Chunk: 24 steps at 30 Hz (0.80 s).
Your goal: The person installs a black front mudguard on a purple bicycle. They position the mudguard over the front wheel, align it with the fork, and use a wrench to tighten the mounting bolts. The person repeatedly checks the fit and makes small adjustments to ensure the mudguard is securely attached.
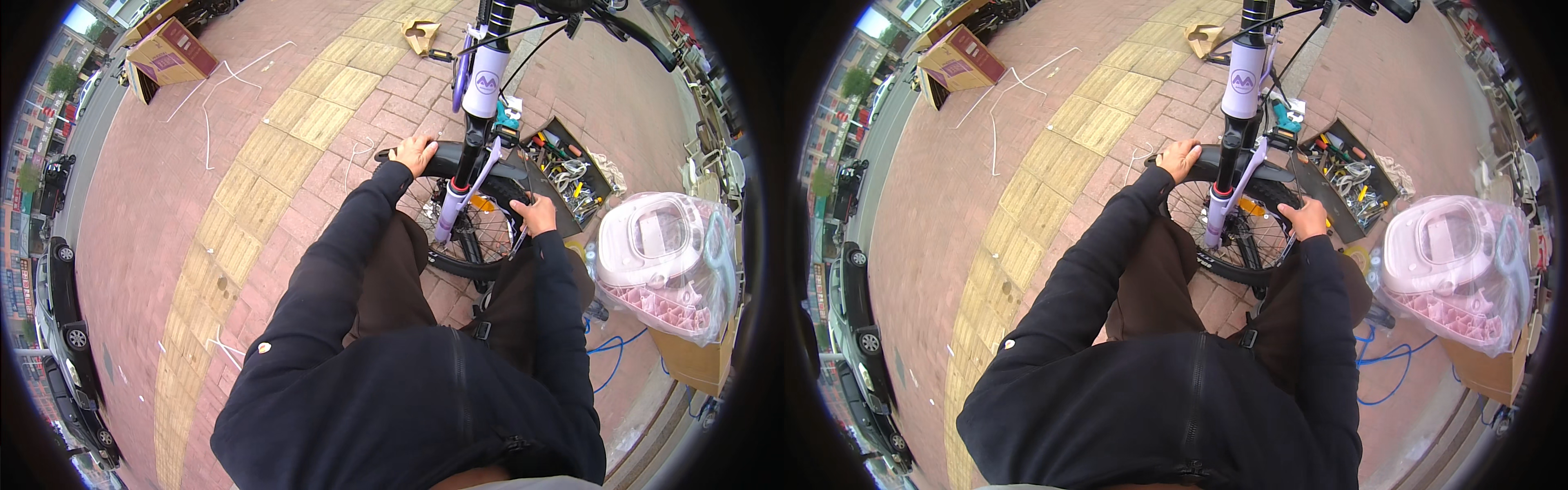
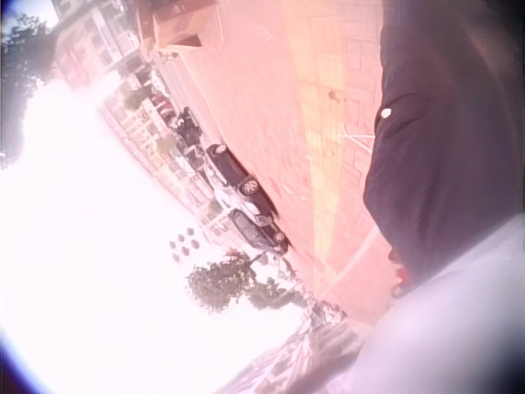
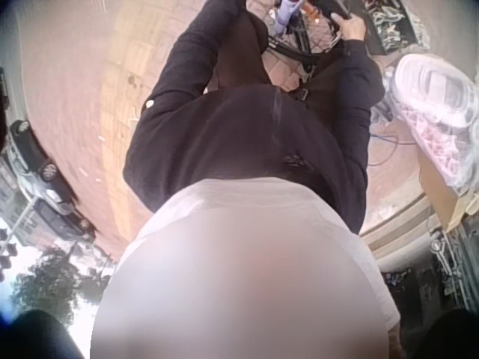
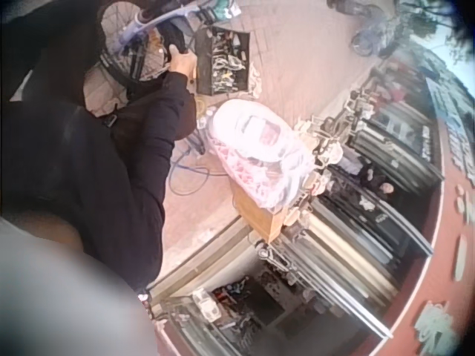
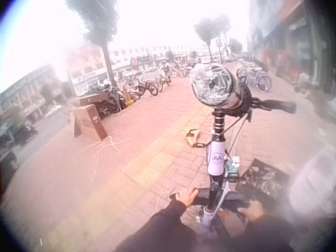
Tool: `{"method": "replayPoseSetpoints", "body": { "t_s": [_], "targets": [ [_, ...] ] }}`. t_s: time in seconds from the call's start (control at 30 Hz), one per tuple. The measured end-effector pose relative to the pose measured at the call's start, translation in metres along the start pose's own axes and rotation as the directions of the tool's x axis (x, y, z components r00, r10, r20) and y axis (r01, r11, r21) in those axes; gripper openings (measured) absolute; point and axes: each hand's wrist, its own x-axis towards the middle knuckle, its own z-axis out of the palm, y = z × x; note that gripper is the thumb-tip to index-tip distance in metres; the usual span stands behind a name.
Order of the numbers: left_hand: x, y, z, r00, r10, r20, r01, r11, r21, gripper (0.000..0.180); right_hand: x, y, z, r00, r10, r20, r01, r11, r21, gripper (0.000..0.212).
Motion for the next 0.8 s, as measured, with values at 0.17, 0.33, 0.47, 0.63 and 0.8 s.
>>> {"method": "replayPoseSetpoints", "body": {
  "t_s": [0.17,0.33,0.47,0.63,0.8],
  "targets": [
    [0.001,0.004,-0.005,0.999,-0.047,-0.018,0.048,0.999,0.006,0.044,0.004,0.006,0.003,1.0,-0.001,0.018,0.0,0.997,0.079,0.031],
    [0.003,0.003,-0.011,0.997,-0.064,-0.037,0.065,0.998,0.026,0.049,0.013,0.021,0.001,0.994,0.001,0.105,-0.027,0.969,0.246,0.031],
    [-0.004,0.014,-0.015,0.976,-0.024,-0.217,-0.017,0.983,-0.184,0.05,0.017,0.031,-0.007,0.977,0.146,0.153,-0.199,0.878,0.435,0.059],
    [-0.039,0.05,-0.011,0.952,-0.23,-0.203,-0.001,0.659,-0.752,0.041,0.006,0.046,-0.018,0.952,0.192,0.236,-0.272,0.885,0.378,0.035],
    [-0.061,0.081,0.005,0.88,-0.447,-0.163,0.1,0.509,-0.855,0.037,0.001,0.055,-0.013,0.976,0.144,0.164,-0.181,0.953,0.243,0.039]
  ]
}}
